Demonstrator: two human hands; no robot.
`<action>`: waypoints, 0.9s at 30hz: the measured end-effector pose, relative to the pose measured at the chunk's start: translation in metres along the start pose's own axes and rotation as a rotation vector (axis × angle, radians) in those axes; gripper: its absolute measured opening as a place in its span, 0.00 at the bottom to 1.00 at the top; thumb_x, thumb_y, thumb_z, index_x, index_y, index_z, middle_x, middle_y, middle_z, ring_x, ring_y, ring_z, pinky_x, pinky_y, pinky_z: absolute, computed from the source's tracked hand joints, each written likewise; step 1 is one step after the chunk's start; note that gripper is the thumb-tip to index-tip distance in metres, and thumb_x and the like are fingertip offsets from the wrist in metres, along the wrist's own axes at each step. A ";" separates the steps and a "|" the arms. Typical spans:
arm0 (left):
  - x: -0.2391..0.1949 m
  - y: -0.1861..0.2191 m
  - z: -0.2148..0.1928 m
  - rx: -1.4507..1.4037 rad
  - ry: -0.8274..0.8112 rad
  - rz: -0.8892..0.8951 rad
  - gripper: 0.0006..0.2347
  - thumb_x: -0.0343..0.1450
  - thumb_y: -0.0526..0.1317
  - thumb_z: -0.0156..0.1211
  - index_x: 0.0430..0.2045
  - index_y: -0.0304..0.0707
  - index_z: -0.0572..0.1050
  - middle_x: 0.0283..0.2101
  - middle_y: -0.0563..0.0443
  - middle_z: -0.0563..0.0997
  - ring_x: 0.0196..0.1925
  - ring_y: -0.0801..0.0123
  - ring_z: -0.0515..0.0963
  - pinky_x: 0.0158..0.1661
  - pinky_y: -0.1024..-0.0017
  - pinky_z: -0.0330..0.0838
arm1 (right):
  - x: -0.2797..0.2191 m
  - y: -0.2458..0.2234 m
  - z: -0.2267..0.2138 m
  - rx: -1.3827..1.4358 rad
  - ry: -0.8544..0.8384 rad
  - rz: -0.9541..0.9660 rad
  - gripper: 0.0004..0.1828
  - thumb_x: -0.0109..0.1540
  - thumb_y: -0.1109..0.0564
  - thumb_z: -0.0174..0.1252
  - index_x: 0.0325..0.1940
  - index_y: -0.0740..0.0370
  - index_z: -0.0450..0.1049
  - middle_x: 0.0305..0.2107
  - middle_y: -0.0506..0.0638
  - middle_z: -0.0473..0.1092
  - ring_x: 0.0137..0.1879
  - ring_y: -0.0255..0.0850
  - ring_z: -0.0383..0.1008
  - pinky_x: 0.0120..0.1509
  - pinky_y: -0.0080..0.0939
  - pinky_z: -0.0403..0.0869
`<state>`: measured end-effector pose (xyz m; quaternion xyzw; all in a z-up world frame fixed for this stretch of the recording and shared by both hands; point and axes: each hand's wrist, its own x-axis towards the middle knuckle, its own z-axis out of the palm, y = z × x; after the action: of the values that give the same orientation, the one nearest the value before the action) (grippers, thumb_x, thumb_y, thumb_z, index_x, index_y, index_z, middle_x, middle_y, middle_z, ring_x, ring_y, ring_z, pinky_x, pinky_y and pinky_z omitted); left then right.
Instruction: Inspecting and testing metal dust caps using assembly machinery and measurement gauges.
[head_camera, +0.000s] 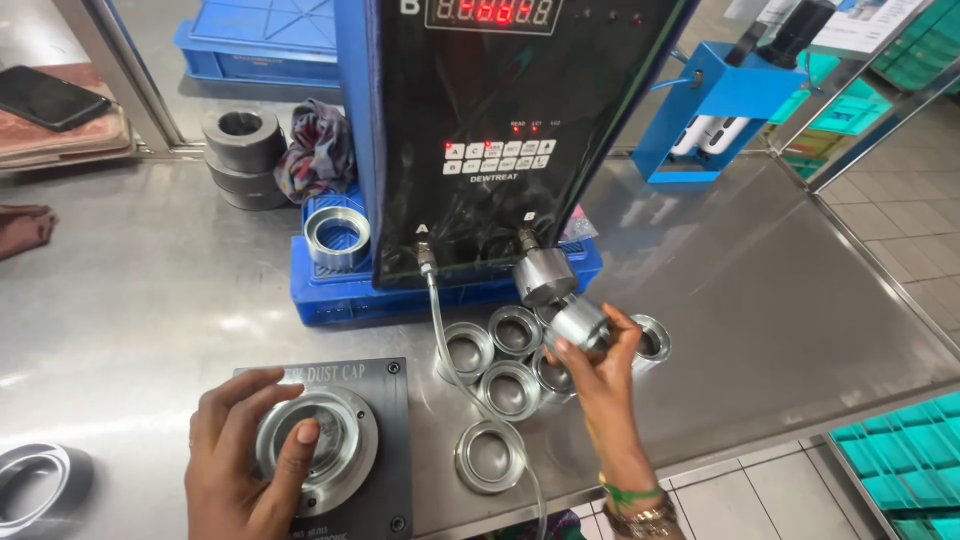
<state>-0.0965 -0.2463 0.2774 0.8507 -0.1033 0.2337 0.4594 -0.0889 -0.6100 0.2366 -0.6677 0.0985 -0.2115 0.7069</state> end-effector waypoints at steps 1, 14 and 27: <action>-0.001 -0.002 0.000 -0.007 -0.009 -0.001 0.15 0.70 0.47 0.61 0.43 0.37 0.79 0.56 0.41 0.76 0.64 0.52 0.73 0.56 0.58 0.72 | 0.007 0.001 0.010 0.010 0.038 -0.077 0.37 0.59 0.64 0.62 0.68 0.59 0.51 0.52 0.58 0.64 0.43 0.44 0.77 0.45 0.40 0.79; -0.002 -0.017 0.008 0.025 -0.104 -0.109 0.16 0.69 0.51 0.59 0.40 0.40 0.81 0.54 0.42 0.76 0.64 0.51 0.71 0.58 0.52 0.68 | 0.027 -0.021 0.059 0.321 0.040 -0.023 0.37 0.62 0.57 0.59 0.68 0.55 0.44 0.55 0.62 0.64 0.48 0.48 0.78 0.53 0.47 0.80; -0.005 -0.016 0.007 -0.034 -0.054 -0.047 0.17 0.70 0.52 0.57 0.41 0.38 0.80 0.54 0.42 0.76 0.64 0.51 0.71 0.58 0.54 0.68 | 0.018 -0.031 0.047 -0.036 0.123 -0.015 0.45 0.56 0.58 0.65 0.73 0.58 0.51 0.58 0.63 0.64 0.52 0.46 0.76 0.44 0.47 0.81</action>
<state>-0.0928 -0.2433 0.2604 0.8509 -0.0994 0.1981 0.4763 -0.0582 -0.5756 0.2741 -0.6670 0.1406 -0.2553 0.6857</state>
